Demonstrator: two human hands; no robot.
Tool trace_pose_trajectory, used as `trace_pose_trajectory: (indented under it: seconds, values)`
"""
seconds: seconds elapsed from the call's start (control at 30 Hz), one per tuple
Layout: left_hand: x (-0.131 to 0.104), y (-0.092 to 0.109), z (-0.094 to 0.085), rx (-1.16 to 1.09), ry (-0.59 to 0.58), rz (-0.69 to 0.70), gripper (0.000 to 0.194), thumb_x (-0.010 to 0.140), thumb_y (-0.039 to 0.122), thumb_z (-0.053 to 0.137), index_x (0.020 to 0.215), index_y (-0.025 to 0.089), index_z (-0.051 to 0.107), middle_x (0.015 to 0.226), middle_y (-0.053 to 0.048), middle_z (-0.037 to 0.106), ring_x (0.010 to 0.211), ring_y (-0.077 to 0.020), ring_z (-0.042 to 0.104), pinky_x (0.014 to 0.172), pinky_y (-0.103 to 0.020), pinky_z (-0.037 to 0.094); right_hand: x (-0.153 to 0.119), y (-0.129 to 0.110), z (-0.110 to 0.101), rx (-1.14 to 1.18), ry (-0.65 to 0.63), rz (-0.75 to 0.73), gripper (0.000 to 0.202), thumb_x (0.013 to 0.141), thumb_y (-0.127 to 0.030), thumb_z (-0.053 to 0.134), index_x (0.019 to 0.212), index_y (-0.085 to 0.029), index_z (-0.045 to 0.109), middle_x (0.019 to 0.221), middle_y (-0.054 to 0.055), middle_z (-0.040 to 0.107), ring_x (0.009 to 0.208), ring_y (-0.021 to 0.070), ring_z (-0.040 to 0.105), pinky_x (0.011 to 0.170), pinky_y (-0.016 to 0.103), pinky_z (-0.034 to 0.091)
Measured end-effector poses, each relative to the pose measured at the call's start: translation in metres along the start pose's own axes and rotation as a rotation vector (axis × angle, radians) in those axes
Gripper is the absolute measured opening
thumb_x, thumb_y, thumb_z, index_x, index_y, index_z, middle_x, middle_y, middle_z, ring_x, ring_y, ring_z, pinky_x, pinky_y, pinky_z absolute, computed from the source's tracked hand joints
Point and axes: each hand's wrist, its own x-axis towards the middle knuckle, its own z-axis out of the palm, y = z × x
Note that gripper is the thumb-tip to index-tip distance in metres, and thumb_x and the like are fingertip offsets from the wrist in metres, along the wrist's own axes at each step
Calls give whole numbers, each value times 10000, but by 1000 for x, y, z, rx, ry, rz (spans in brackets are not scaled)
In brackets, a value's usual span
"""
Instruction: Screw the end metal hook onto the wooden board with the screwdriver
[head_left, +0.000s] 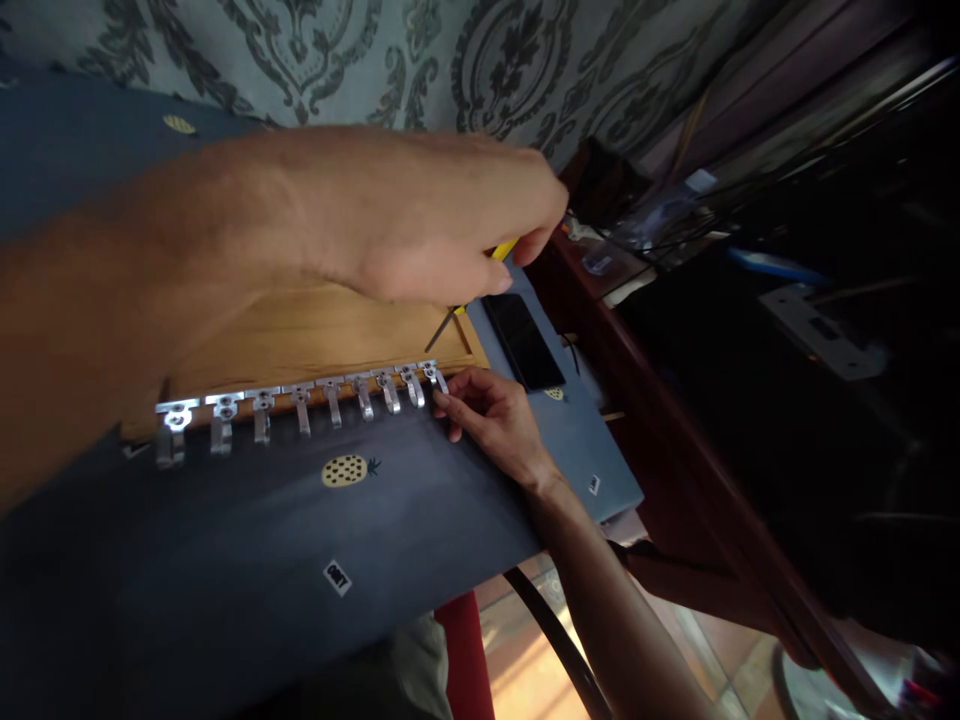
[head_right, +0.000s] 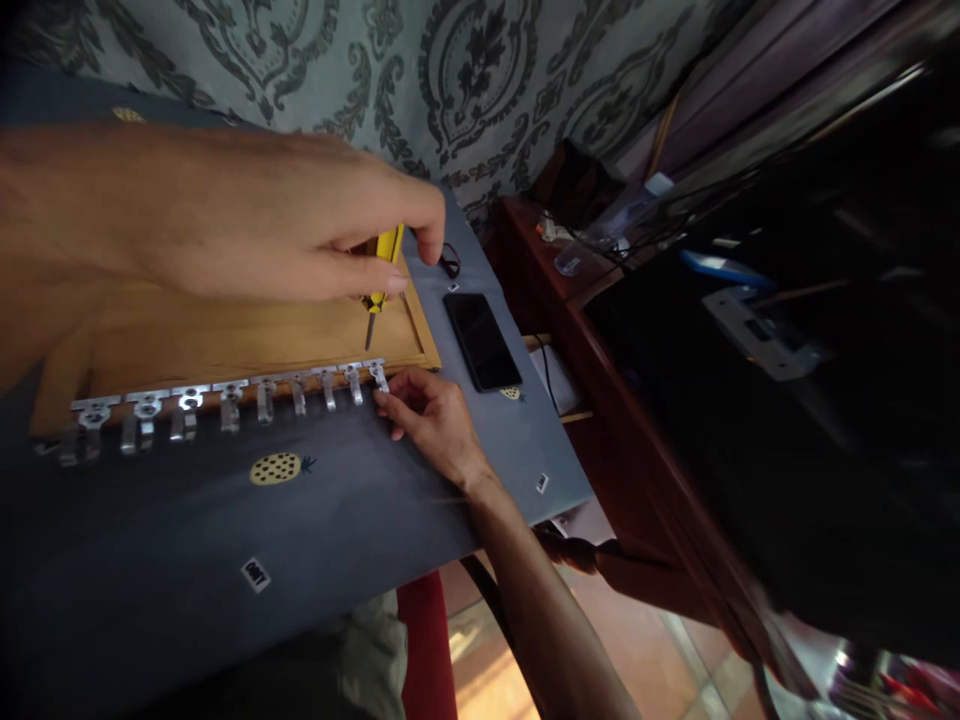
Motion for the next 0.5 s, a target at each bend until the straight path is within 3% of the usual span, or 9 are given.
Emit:
trace_pose_trajectory:
  seconds: [0.17,0.33,0.5]
  values:
    - [-7,-5,-2,-46,50,3,245,999,329,556,1220,240,614,904,51,518,837,-134,579,908,-382,461,0,0,0,-24,4,-19,396,709,-502,843,739,-180,614,659,-12,663,461,76,557,473,223,472]
    - [-20,-7,-4,-95,143,-32,236,996,247,543,1221,232,613,918,38,508,824,-109,544,814,-263,406,1,1,-2,-54,13,-58,400,749,-529,803,759,-171,624,656,0,666,450,79,556,467,228,460]
    - [-43,-13,-7,-125,226,-120,258,993,322,572,1221,209,612,889,33,546,695,-68,487,723,-240,418,2,3,-3,-88,4,-90,399,783,-550,763,755,-178,621,654,4,667,452,85,551,475,239,449]
